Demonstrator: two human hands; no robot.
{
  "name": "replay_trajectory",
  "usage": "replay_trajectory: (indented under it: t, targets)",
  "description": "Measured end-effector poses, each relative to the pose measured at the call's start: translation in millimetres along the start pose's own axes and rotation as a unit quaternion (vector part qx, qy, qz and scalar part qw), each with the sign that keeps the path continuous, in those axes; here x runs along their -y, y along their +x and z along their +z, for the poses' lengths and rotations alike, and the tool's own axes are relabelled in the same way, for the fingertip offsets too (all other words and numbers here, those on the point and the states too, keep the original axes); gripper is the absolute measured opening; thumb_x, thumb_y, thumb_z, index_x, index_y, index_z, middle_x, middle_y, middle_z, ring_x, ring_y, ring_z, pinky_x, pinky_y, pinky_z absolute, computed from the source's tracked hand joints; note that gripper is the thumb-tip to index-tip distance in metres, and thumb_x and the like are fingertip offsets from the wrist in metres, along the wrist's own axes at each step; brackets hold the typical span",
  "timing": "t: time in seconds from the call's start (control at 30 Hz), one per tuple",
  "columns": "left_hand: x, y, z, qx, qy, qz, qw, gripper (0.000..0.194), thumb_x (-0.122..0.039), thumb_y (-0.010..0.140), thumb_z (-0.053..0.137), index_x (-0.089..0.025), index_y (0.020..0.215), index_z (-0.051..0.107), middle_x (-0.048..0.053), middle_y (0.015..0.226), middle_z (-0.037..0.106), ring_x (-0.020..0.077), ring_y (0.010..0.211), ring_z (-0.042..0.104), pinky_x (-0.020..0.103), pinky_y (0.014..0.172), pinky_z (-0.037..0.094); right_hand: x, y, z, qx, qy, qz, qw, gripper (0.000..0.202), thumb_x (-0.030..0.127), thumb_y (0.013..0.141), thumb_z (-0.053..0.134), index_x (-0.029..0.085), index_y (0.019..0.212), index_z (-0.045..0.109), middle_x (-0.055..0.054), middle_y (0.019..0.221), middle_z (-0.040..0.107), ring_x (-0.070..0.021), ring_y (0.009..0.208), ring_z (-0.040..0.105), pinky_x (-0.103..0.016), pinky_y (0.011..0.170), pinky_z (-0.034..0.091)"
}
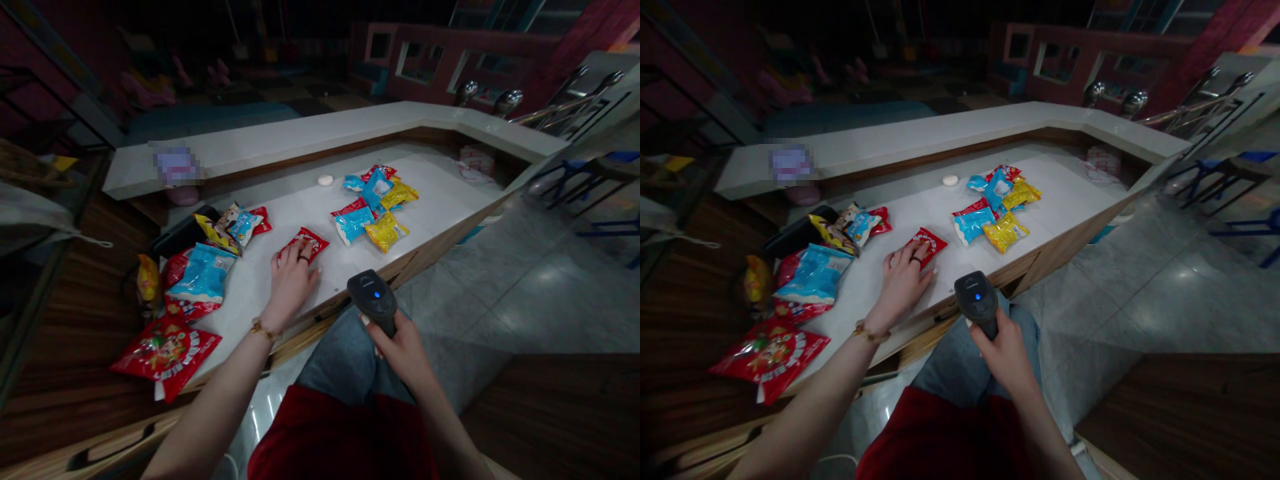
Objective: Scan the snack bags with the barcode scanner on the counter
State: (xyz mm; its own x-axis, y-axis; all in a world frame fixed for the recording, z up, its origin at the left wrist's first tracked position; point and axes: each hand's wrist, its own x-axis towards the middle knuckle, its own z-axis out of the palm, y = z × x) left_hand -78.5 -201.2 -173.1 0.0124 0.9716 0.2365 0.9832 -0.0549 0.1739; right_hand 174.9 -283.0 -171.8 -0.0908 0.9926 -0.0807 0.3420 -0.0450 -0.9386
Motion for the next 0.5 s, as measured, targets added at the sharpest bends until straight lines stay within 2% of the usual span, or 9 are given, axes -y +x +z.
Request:
replay_trajectory:
  t: [0.13, 0.23, 0.3, 0.4, 0.5]
  targets:
    - [3, -5, 4.6, -0.012, -0.007, -0.036, 0.999, 0.063, -0.028, 0.101, 0.057, -0.014, 0.162, 0.053, 0.022, 0.169, 0.050, 0.0430, 0.151, 0.049, 0.067, 0.128, 0.031, 0, -1, -1, 0.000, -0.006, 0.000, 1.000, 0.029, 0.050, 0.092, 0.070, 0.022, 0.096, 0.070, 0.001, 0.060, 0.067, -0.0223, 0.050, 0.066, -0.029, 0.048, 0.050]
    - [10, -2, 3.7, -0.038, -0.055, -0.034, 0.997, 0.057, -0.024, 0.100, 0.054, -0.015, 0.156, 0.059, 0.020, 0.161, 0.059, 0.0406, 0.143, 0.057, 0.063, 0.125, 0.037, 0, -2, -1, 0.004, 0.001, 0.005, 1.000, 0.028, 0.051, 0.093, 0.069, 0.023, 0.097, 0.069, 0.002, 0.059, 0.066, -0.0222, 0.049, 0.066, -0.029, 0.049, 0.050]
    - [15, 1, 1.0, -0.063, -0.131, -0.050, 0.988, 0.052, -0.028, 0.100, 0.055, -0.016, 0.150, 0.062, 0.018, 0.150, 0.069, 0.0371, 0.133, 0.065, 0.058, 0.121, 0.043, 0, -3, -1, 0.005, 0.004, 0.008, 1.000, 0.028, 0.051, 0.094, 0.069, 0.024, 0.097, 0.068, 0.003, 0.059, 0.065, -0.0223, 0.048, 0.065, -0.030, 0.048, 0.049]
    - [21, 5, -0.2, -0.085, -0.294, -0.117, 0.945, 0.043, -0.040, 0.101, 0.057, -0.018, 0.137, 0.066, 0.012, 0.125, 0.080, 0.0282, 0.108, 0.075, 0.044, 0.103, 0.057, 2, -2, 0, 0.005, -0.004, 0.008, 1.000, 0.028, 0.053, 0.094, 0.068, 0.025, 0.096, 0.067, 0.003, 0.057, 0.063, -0.0224, 0.048, 0.064, -0.030, 0.049, 0.049]
    - [23, 9, 6.6, -0.099, -0.403, -0.180, 0.892, 0.038, -0.049, 0.102, 0.055, -0.019, 0.121, 0.070, 0.007, 0.100, 0.080, 0.0218, 0.087, 0.074, 0.032, 0.080, 0.059, 7, -1, 2, 0.006, -0.013, -0.001, 1.000, 0.028, 0.052, 0.092, 0.066, 0.024, 0.094, 0.068, 0.003, 0.056, 0.061, -0.0221, 0.049, 0.063, -0.030, 0.050, 0.049]
